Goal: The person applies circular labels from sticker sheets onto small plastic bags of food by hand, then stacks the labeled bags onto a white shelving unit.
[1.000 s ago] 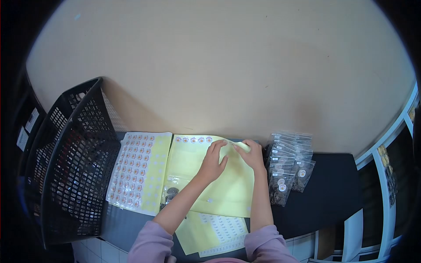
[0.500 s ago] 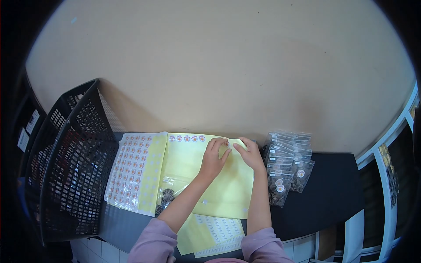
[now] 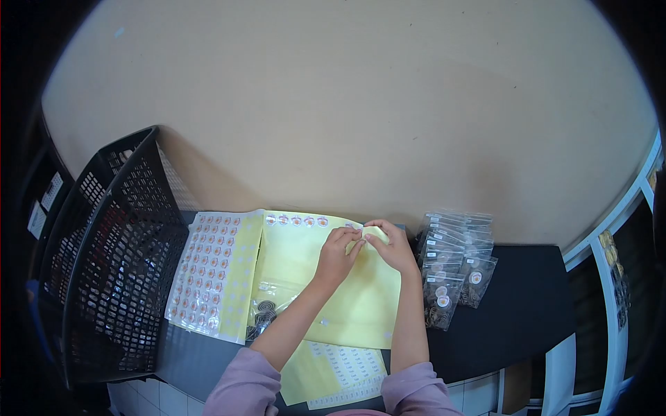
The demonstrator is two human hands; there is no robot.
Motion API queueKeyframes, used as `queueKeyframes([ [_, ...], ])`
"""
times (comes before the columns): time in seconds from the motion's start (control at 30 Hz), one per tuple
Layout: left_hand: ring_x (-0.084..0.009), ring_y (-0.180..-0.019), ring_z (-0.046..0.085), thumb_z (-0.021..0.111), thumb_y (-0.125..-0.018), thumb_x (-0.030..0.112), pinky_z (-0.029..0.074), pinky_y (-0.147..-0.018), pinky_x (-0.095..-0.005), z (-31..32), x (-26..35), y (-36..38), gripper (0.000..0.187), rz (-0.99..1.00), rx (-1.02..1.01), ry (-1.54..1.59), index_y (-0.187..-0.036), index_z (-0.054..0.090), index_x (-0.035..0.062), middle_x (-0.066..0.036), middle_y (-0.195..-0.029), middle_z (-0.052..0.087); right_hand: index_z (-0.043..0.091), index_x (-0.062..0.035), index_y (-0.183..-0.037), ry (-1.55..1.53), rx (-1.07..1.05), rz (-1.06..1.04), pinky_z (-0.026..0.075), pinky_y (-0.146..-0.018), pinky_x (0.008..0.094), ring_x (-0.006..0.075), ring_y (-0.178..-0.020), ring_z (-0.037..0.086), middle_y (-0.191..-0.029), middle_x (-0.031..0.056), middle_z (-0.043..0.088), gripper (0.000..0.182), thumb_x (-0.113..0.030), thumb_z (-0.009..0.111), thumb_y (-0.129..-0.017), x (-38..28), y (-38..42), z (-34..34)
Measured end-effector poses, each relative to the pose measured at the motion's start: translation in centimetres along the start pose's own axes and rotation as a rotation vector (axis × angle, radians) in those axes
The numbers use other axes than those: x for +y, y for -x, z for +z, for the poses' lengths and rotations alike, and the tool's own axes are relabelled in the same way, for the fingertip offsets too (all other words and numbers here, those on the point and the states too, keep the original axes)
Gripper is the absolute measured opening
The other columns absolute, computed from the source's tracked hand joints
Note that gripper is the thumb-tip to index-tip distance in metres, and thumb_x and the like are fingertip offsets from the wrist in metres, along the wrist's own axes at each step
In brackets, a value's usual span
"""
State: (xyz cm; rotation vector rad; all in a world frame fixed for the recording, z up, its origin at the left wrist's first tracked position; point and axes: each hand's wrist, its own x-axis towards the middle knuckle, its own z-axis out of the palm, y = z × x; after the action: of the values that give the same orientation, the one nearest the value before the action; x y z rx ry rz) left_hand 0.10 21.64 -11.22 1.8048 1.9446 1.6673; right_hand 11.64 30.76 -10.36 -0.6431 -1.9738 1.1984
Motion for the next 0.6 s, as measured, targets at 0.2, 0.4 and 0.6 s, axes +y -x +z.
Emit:
queueKeyframes([
  [0.2,-0.0214,-0.084,0.055,0.064,-0.071,0.006,0.047,-0.073,-0.0314,-0.1,0.0,0.0,0.010,0.028,0.016,-0.041,-0.079,0.062,0.0015,-0.007,-0.085,0.060,0.058,-0.0006,-0.092,0.055,0.003,-0.010,0.044,-0.078,0.0294,0.0212,-0.088,0.059,-0.088,0.0120,0.062,0.026,-0.014,0.065,-0.071,-0.3,0.0,0.0],
  [0.4,-0.0221,-0.083,0.055,0.063,-0.072,0.005,0.047,-0.072,-0.0314,0.0,-0.4,0.1,0.009,0.043,0.024,-0.045,-0.079,0.060,0.0016,-0.007,-0.085,0.059,0.058,0.0001,-0.090,0.040,0.011,-0.006,0.044,-0.078,0.0286,0.0197,-0.086,0.060,-0.086,0.0112,0.062,0.028,-0.014,0.068,-0.069,-0.4,0.1,-0.1],
  [0.6,-0.0221,-0.082,0.055,0.063,-0.072,0.005,0.047,-0.069,-0.0319,-0.1,-0.2,-0.2,0.009,0.032,0.019,-0.041,-0.077,0.056,0.0018,-0.007,-0.080,0.057,0.058,0.0009,-0.088,0.066,0.028,-0.015,0.044,-0.076,0.0268,0.0164,-0.083,0.059,-0.084,0.0101,0.062,0.029,-0.012,0.070,-0.065,-1.1,0.2,-0.5],
])
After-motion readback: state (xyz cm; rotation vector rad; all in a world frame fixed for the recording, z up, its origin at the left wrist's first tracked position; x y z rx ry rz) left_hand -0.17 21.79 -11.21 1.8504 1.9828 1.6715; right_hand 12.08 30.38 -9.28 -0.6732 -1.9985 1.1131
